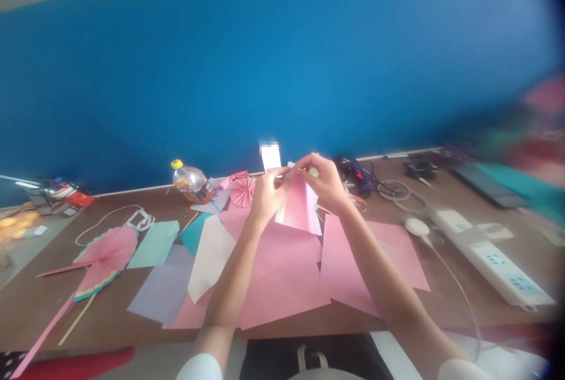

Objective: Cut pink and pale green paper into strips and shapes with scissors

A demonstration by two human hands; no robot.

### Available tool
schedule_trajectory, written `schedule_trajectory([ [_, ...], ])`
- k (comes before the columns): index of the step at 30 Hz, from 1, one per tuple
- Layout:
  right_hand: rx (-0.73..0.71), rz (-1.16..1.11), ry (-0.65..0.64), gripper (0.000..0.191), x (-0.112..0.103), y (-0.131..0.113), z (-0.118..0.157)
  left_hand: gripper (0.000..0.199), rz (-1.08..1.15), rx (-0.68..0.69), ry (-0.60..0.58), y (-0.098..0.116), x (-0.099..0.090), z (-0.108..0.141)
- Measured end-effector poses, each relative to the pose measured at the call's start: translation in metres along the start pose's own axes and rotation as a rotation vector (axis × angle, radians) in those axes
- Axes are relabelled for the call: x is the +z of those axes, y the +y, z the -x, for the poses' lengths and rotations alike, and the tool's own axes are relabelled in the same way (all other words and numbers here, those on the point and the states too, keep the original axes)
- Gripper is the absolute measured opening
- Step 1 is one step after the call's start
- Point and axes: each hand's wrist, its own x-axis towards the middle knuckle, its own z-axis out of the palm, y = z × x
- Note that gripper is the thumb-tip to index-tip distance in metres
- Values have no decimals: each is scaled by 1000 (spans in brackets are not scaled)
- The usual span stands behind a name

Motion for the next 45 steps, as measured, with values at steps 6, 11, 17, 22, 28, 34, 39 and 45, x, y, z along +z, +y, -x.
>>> schedule_trajectory([
  [6,6,12,22,10,-3,-3,1,39,23,-25,-14,-4,-2,-2],
  [11,18,15,82,13,-4,5,-1,40,68,-13,-61,-2,-2,-1],
  [17,68,17,96,12,-3,19,-5,39,21,22,-96,2,-2,2],
  [22,129,-48,81,14,0,21,-5,41,3,11,-84,-1,-1,1],
  [28,156,-63,87,14,-1,21,-5,41,-13,13,-94,2,-2,2],
  [34,169,-77,74,16,-1,21,-5,39,-17,27,-103,3,-3,2],
  [39,161,-69,52,17,-2,21,-5,35,-29,38,-113,4,-2,2],
  [45,141,-130,64,15,3,19,-4,30,137,26,-68,5,4,1],
])
